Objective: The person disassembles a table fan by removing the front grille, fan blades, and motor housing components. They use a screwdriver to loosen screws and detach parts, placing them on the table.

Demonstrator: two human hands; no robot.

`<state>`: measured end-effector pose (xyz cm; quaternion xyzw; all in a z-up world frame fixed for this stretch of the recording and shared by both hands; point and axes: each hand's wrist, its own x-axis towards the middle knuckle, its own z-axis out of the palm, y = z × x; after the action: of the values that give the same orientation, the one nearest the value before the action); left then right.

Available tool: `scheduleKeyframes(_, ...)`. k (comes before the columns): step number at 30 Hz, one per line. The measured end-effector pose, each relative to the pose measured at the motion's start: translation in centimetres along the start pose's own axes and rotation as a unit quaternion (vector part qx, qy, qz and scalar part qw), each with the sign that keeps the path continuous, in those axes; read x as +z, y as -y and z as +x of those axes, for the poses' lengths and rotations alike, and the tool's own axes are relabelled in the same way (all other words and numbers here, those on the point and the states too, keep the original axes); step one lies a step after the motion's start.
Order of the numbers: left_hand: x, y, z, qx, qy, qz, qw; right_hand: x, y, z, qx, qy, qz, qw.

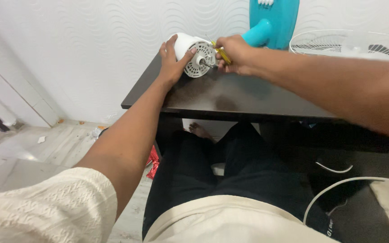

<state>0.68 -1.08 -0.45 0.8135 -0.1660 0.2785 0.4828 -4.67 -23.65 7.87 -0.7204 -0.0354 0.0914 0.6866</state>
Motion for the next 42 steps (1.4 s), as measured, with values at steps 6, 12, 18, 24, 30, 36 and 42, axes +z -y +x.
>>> scheduleKeyframes(6,-0.8,-0.6,-0.3,-0.053,0.024,0.0,0.998,-0.8,-7.1,-1.7,-0.218,-0.096,-0.046,0.97)
scheduleKeyframes(12,-0.4,-0.7,-0.4,-0.024,0.014,0.006,1.0,-1.5,-8.0,-1.3,-0.197,-0.105,-0.024,0.974)
scheduleKeyframes(18,-0.3,-0.7,-0.3,-0.036,0.02,-0.006,0.999,-1.6,-8.0,-1.5,-0.178,-0.076,-0.039,0.98)
scheduleKeyframes(24,-0.5,-0.7,-0.5,-0.043,0.027,0.015,0.999,-1.4,-7.8,-2.0,-0.175,-0.087,-0.045,0.98)
scheduleKeyframes(30,0.3,0.2,0.3,-0.037,0.034,0.032,0.998,-1.4,-7.7,-2.8,-0.2,-0.069,-0.058,0.976)
scheduleKeyframes(36,0.3,1.2,0.4,-0.015,0.027,0.013,0.999,-1.2,-7.6,-2.6,-0.181,-0.088,-0.058,0.978)
scheduleKeyframes(42,-0.1,1.0,0.2,-0.034,0.034,0.015,0.999,-1.2,-7.9,-1.8,-0.168,-0.094,-0.045,0.98)
